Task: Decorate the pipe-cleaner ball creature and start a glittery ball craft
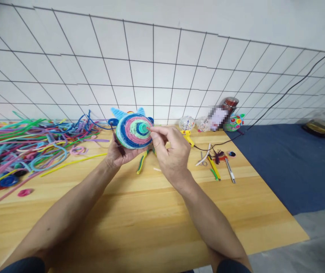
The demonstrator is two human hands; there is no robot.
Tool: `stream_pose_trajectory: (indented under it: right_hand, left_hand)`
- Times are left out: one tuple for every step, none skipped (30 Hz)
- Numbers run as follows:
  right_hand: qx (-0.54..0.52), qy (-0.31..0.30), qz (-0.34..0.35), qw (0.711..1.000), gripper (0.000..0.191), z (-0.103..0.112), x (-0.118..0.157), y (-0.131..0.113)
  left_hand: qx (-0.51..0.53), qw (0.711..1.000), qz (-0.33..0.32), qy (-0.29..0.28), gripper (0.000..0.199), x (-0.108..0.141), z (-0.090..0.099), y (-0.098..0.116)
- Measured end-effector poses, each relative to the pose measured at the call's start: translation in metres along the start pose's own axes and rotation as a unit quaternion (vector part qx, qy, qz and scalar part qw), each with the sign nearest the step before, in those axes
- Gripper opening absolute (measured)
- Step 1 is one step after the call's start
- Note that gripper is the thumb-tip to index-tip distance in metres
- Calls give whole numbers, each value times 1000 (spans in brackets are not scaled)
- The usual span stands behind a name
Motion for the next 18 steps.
stream_pose_trajectory:
  right_hand:
    - [9,-1,4,1000,11,0,-1,-1]
    - [17,-3,9,1000,11,-1,-2,-2]
    - [24,-6,15,1000,12,-1,-2,-3]
    - [31,-8,22,999,12,-2,-3,-4]
    - [36,-11,29,999,13,-3,-3,-4]
    - [41,-13,34,998,13,-4,-3,-5]
    - [45,-16,38,998,14,-4,-3,-5]
    - [48,-17,41,998,14,-5,-3,-5]
    - [49,-18,43,998,15,-6,-3,-6]
    - [47,-18,45,998,15,-6,-3,-6]
    - [42,-18,48,998,15,-7,-3,-7]
    - [36,-18,51,998,15,-7,-2,-7]
    - [31,-19,51,998,14,-8,-2,-7]
    - [27,-22,48,998,14,-9,-1,-5]
    - [21,-24,40,999,13,-9,0,-3]
    - [13,-25,27,999,14,-10,2,1]
    - [3,-25,8,1000,15,-11,3,6]
    - [-9,-25,-12,1000,18,-12,4,12]
  left_hand:
    - [2,1000,3,-2,78,0,0,-2]
    - [3,1000,4,-3,79,0,1,-3]
    - [3,1000,5,-1,79,0,1,-3]
    - [2,1000,5,2,78,0,2,-4]
    - [0,1000,5,6,77,0,3,-4]
    - [-1,1000,6,10,75,0,4,-4]
    - [-2,1000,7,13,73,0,5,-4]
    - [-1,1000,7,15,71,0,6,-4]
    - [-1,1000,8,16,69,1,6,-4]
    - [0,1000,7,15,68,1,7,-4]
    - [0,1000,6,13,68,0,7,-4]
    - [0,1000,4,11,68,0,6,-3]
    - [-1,1000,2,9,68,0,6,-3]
    - [-3,1000,1,6,68,0,6,-3]
    - [-5,1000,1,3,68,0,5,-3]
    - [-8,1000,4,-1,68,0,5,-3]
    - [-10,1000,8,-6,69,-1,4,-4]
    - [-12,1000,12,-11,70,-1,3,-5]
Point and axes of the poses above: each hand's wrist, its own x-axis away from the middle knuckle, its own z-axis out of the back of the hand, y = z × x, the point moved 10 cm from there along -x, towards the middle knuckle, and after that the axes turned 1 degree about x, right-handed, at the moved point
